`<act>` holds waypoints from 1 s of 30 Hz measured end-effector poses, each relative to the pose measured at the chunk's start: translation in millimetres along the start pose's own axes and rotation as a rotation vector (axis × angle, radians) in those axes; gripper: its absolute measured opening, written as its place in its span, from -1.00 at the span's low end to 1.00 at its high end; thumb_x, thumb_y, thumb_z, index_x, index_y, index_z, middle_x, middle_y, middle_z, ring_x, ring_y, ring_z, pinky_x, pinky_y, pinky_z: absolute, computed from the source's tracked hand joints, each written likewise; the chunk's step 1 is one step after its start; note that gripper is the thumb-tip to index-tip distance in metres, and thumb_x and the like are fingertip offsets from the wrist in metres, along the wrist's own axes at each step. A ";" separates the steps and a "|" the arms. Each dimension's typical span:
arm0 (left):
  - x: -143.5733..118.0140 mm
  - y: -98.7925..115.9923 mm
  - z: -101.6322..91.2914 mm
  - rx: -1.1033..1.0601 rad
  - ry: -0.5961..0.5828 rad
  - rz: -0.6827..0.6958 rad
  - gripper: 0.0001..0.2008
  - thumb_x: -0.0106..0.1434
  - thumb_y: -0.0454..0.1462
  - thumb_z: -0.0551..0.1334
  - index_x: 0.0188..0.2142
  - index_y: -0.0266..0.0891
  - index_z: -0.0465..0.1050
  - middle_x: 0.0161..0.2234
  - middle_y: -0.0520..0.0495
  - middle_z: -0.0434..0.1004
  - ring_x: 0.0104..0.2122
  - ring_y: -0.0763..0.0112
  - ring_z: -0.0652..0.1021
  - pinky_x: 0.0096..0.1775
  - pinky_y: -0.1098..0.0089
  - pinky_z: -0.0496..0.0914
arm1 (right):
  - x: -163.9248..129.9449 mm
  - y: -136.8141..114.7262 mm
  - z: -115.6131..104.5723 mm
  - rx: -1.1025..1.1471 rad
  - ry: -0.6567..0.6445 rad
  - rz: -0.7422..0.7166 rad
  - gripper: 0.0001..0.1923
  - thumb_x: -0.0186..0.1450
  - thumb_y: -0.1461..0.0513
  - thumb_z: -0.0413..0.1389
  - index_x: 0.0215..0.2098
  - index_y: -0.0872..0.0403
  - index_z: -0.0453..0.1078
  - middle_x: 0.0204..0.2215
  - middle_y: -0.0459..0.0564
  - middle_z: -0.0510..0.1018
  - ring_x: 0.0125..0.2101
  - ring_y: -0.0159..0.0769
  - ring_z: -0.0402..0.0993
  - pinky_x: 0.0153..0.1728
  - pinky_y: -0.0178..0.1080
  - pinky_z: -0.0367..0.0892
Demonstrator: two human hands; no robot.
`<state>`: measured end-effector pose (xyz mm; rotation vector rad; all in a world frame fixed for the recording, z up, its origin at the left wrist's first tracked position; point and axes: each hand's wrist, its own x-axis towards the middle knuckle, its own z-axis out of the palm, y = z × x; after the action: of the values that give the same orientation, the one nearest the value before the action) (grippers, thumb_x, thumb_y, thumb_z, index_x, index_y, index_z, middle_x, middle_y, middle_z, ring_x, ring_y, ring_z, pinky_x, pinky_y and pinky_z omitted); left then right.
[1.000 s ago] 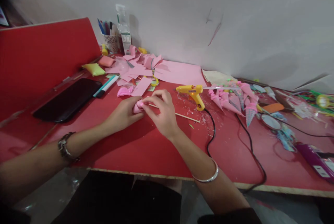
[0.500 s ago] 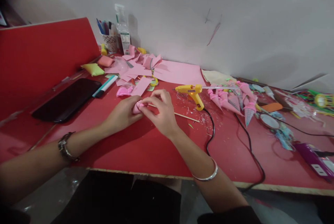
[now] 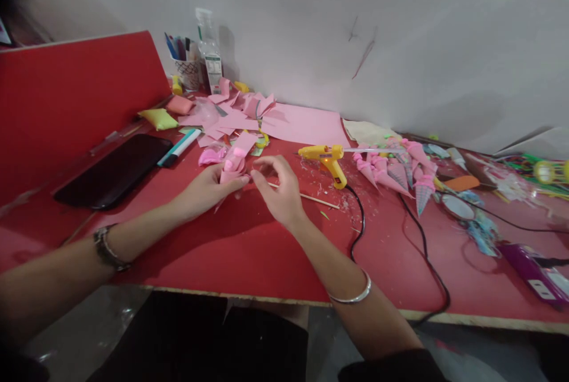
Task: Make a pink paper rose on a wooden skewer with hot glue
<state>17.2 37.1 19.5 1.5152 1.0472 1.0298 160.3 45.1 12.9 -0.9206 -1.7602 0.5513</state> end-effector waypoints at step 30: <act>-0.9 -1.2 0.1 -0.101 0.049 -0.070 -0.79 0.06 -0.19 0.12 -0.60 -0.24 0.17 -0.71 0.15 0.16 -0.68 0.62 0.18 -0.59 0.49 0.06 | -2.0 -9.2 1.2 0.074 0.017 0.050 -0.94 0.14 0.30 0.06 -0.48 0.08 0.35 -0.52 -0.14 0.46 -0.47 -0.48 0.38 -0.39 -0.37 0.33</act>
<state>16.9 36.3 18.2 1.3689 1.0591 1.0602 156.5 38.0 18.0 -0.9171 -1.6944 0.6354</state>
